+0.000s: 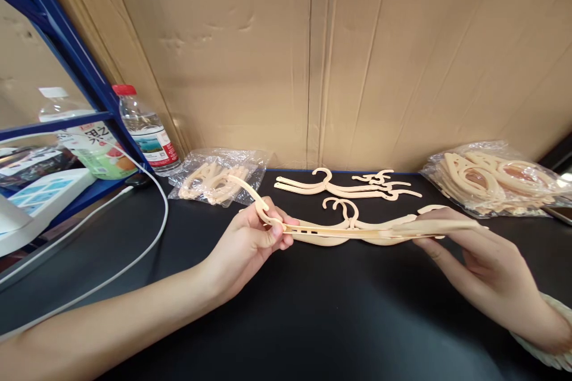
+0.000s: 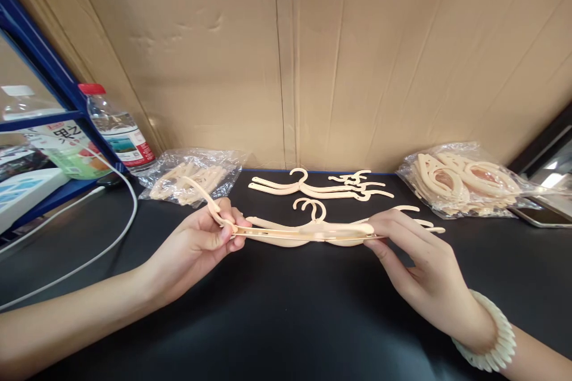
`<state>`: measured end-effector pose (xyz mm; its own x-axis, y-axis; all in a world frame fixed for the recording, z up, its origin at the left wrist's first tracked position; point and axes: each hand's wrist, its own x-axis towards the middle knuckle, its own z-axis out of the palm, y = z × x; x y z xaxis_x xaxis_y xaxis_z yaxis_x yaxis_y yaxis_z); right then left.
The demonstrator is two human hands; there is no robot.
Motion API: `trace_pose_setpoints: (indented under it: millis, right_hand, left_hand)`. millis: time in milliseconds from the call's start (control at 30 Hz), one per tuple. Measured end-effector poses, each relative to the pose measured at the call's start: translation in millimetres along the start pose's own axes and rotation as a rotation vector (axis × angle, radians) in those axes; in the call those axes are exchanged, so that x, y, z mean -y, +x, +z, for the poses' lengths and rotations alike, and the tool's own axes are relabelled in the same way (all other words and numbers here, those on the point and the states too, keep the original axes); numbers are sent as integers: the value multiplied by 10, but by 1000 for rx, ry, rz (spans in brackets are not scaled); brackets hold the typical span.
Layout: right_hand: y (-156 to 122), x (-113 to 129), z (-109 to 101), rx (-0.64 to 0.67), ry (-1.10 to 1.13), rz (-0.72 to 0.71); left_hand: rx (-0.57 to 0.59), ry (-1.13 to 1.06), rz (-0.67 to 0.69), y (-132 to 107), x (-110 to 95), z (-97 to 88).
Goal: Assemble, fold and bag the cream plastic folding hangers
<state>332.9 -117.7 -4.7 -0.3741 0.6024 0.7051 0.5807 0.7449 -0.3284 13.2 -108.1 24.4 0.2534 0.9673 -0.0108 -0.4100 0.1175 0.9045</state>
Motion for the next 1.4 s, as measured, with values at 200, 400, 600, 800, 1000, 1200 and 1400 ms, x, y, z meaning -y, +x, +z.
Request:
trace_pose_setpoints:
  millis: [200, 400, 600, 800, 1000, 1200, 1400]
  right_hand:
    - [15, 36, 1, -46, -61, 36]
    - [4, 49, 17, -48, -67, 96]
    - [-16, 107, 23, -31, -38, 119]
    - [2, 88, 20, -43, -59, 225]
    - [10, 67, 13, -34, -53, 302]
    - [24, 63, 18, 7, -71, 313]
    - [25, 31, -4, 37, -71, 296]
  left_hand:
    - [-3, 23, 28, -9, -18, 18]
    - [-56, 41, 38, -27, -8, 46]
    - [-44, 75, 71, -15, -8, 28]
    - [-34, 93, 68, -46, 32, 28]
    - [-45, 197, 169, -31, 45, 46]
    - [-39, 175, 104, -53, 53, 73]
    - [56, 333, -16, -216, 201, 162]
